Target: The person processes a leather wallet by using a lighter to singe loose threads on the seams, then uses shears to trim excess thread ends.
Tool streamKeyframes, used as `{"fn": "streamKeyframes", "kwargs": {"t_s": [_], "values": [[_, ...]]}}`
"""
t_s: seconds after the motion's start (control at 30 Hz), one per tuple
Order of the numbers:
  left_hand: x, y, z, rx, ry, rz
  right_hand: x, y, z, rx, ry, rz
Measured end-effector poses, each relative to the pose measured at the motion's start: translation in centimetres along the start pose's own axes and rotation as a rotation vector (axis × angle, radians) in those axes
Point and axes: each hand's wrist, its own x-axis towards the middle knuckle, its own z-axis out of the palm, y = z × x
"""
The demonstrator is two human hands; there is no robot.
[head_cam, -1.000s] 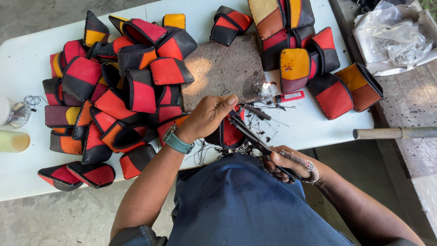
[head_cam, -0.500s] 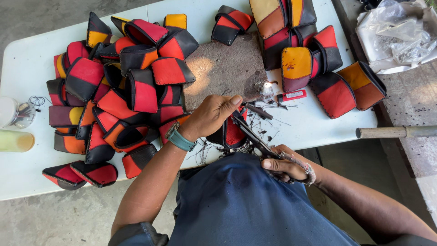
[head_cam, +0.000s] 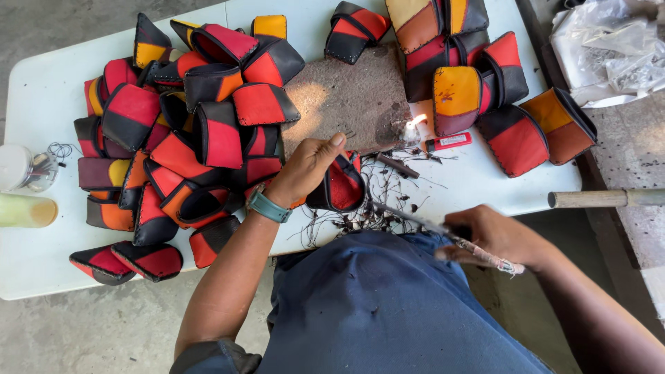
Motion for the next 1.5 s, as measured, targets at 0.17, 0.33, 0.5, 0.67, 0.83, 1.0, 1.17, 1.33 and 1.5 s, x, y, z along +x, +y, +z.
{"fn": "streamKeyframes", "kwargs": {"t_s": [0.17, 0.33, 0.5, 0.67, 0.83, 1.0, 1.17, 1.33, 1.5], "values": [[-1.1, 0.9, -0.6, -0.195, -0.127, -0.028, -0.6, -1.3, -1.6, -0.351, 0.281, 0.043], [-2.6, 1.3, -0.5, -0.152, -0.167, 0.037, 1.1, -0.1, -1.3, -0.334, 0.344, -0.090], [-3.1, 2.0, 0.5, -0.172, -0.081, 0.118, 3.1, 1.8, -1.3, -0.389, 0.590, -0.352], [-3.4, 3.4, 1.8, -0.120, 0.009, 0.140, 1.7, 0.0, -1.5, -0.246, 0.689, -0.311], [-3.6, 4.8, 3.8, -0.004, 0.054, 0.161, 1.2, -6.0, 1.4, 0.174, 0.858, -0.520], [-4.4, 6.3, 5.3, -0.101, -0.019, 0.212, 4.8, -8.6, 2.4, 0.444, 0.882, -0.674], [-5.3, 6.3, 4.0, -0.678, -0.072, -0.185, 7.3, -5.4, 3.3, 0.910, 0.658, -0.738], [-5.1, 6.4, 5.1, -0.262, -0.084, 0.012, 9.7, -4.2, 4.8, 1.230, 0.434, -0.629], [-4.3, 5.4, 5.4, -0.138, 0.167, -0.042, 8.4, -4.6, 4.6, 1.474, 0.467, -0.596]]}}
